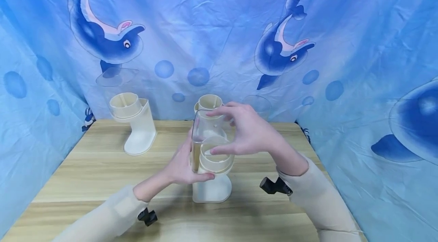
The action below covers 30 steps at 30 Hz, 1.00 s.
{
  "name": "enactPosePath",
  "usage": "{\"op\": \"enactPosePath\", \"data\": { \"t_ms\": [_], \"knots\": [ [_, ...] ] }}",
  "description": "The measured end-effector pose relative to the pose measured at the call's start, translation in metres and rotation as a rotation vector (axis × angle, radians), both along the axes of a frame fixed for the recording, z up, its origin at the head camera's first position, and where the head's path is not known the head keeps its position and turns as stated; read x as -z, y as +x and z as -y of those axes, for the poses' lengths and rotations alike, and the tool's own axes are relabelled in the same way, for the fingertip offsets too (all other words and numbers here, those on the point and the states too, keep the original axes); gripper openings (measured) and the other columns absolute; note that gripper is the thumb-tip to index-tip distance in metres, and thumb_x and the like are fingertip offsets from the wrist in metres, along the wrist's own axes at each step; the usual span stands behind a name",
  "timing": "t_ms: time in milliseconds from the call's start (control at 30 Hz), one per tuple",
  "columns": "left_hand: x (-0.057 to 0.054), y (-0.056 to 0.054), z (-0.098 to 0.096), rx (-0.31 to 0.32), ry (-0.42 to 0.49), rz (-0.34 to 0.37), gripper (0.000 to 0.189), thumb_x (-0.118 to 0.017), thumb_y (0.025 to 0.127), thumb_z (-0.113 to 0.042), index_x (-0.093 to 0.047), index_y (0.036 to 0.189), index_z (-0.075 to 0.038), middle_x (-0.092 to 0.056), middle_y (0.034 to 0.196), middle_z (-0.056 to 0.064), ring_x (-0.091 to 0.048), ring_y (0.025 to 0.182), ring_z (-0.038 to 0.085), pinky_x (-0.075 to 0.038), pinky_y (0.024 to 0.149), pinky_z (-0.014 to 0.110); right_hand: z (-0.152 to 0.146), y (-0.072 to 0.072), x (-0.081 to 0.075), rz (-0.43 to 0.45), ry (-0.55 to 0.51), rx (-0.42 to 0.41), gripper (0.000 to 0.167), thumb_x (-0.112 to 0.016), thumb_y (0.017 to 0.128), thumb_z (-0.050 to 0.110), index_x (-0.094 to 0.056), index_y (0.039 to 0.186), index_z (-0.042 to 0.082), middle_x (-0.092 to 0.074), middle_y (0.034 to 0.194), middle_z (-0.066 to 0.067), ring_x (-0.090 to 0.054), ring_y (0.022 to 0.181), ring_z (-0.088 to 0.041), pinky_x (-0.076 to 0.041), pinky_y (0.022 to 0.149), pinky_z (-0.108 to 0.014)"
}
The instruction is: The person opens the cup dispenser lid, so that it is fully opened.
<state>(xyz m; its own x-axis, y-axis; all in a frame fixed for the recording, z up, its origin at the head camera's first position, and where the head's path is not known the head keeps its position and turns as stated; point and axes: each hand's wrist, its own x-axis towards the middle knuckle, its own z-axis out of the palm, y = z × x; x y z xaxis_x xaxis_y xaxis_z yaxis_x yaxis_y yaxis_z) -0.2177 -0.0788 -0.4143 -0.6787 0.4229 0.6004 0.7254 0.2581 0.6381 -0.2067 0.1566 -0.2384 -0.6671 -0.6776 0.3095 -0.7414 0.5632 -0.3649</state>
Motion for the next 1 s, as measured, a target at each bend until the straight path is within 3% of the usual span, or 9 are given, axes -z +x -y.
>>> {"op": "enactPosePath", "data": {
  "t_ms": [233,500,633,833,1000],
  "knots": [
    [0.002,-0.001,-0.003,0.021,0.012,0.065,0.165,-0.104,0.055,-0.037,0.012,0.171,-0.017,-0.053,0.157,0.008,-0.059,0.138,0.027,-0.053,0.114,0.049,0.002,-0.008,-0.006,0.027,0.005,-0.026,0.079,-0.099,0.071,0.038,-0.069,0.141,0.017,-0.071,0.127,0.002,-0.071,0.107,-0.019,-0.066,0.092,-0.040],
    [0.003,-0.003,-0.002,-0.007,0.033,0.074,0.163,-0.104,0.055,-0.039,0.009,0.171,-0.019,-0.057,0.153,0.006,-0.061,0.135,0.027,-0.056,0.110,0.047,0.007,-0.019,-0.016,-0.020,0.094,-0.137,0.083,-0.095,0.076,0.045,-0.060,0.144,0.014,-0.067,0.140,0.002,-0.066,0.127,-0.022,-0.057,0.107,-0.046],
    [0.003,-0.003,0.000,-0.015,0.059,0.066,0.160,-0.104,0.056,-0.036,0.005,0.172,-0.020,-0.059,0.148,0.011,-0.062,0.130,0.027,-0.059,0.105,0.043,0.017,-0.027,-0.027,0.027,0.142,-0.184,0.083,-0.096,0.076,0.042,-0.060,0.144,0.013,-0.068,0.141,0.000,-0.069,0.121,-0.022,-0.059,0.105,-0.044],
    [0.004,-0.004,0.005,-0.028,0.075,0.026,0.154,-0.104,0.057,-0.036,-0.003,0.172,-0.016,-0.065,0.132,0.010,-0.064,0.122,0.022,-0.060,0.100,0.040,0.018,-0.027,-0.044,0.068,0.126,-0.126,0.080,-0.096,0.075,0.039,-0.061,0.143,0.016,-0.069,0.139,0.002,-0.070,0.114,-0.019,-0.060,0.101,-0.044],
    [0.005,-0.003,0.005,0.004,0.094,0.022,0.149,-0.103,0.059,-0.033,-0.008,0.172,-0.017,-0.063,0.141,0.008,-0.064,0.130,0.025,-0.058,0.108,0.045,-0.004,-0.019,-0.061,0.009,-0.018,-0.035,0.076,-0.093,0.080,0.027,-0.060,0.147,0.017,-0.069,0.140,-0.002,-0.068,0.115,-0.018,-0.059,0.099,-0.041]
  ]
}}
